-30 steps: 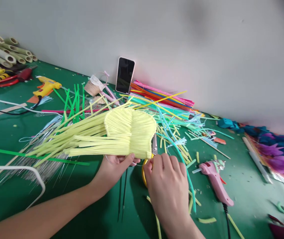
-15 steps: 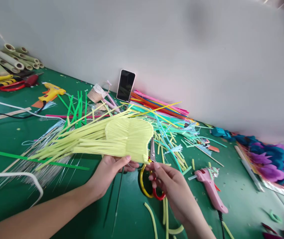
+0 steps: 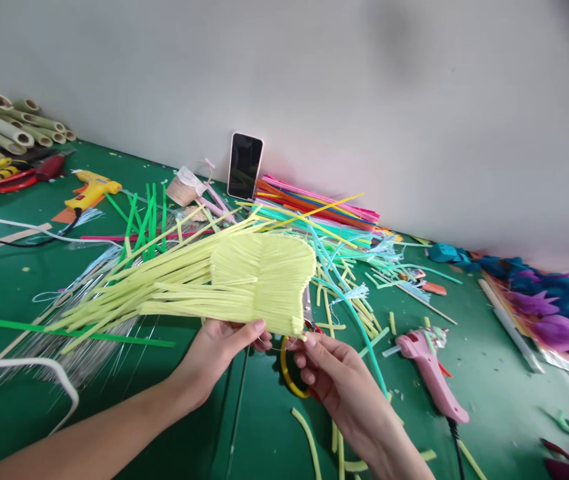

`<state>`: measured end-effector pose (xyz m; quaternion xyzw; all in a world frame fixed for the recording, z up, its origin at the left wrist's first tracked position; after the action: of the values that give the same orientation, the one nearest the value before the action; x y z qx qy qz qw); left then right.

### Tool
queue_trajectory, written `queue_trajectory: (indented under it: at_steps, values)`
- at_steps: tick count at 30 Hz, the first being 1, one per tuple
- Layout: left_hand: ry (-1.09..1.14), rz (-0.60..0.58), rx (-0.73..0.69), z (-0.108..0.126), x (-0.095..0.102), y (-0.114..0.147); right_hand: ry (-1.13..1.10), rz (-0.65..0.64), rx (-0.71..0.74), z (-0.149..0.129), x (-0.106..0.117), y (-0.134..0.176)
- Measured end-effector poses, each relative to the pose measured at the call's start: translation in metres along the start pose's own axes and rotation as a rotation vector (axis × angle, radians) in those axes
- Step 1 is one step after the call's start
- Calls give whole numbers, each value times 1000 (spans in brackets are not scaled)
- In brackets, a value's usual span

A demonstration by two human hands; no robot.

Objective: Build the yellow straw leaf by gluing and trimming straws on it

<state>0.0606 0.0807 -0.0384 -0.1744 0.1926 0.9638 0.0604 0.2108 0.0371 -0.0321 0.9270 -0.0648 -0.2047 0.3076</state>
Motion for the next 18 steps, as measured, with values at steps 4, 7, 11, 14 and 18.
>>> queue_trajectory:
  at_steps: [4,7,11,14,18]
  values:
    - [-7,-3,13,-3,0,-1,0,14,27,0,2,0]
    - [-30,-20,9,-4,-2,0,9,28,50,-1,2,0]
    - [-56,-44,15,-5,-4,1,25,73,82,-1,4,0]
    - [-55,-54,23,-4,-5,1,39,99,101,0,6,0]
    - [-49,-53,27,-4,-5,2,45,121,127,2,8,0]
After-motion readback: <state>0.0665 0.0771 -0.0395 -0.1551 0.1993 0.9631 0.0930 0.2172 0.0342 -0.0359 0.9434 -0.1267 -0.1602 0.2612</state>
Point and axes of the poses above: each hand's wrist, its own y-axis away from the middle knuckle, its own x-axis out of the back of the hand, z = x × y, the point moved 10 cm from there along -y, towards the middle knuckle, and after that the axes turned 5 degrees about z, right-handed, at the moved point
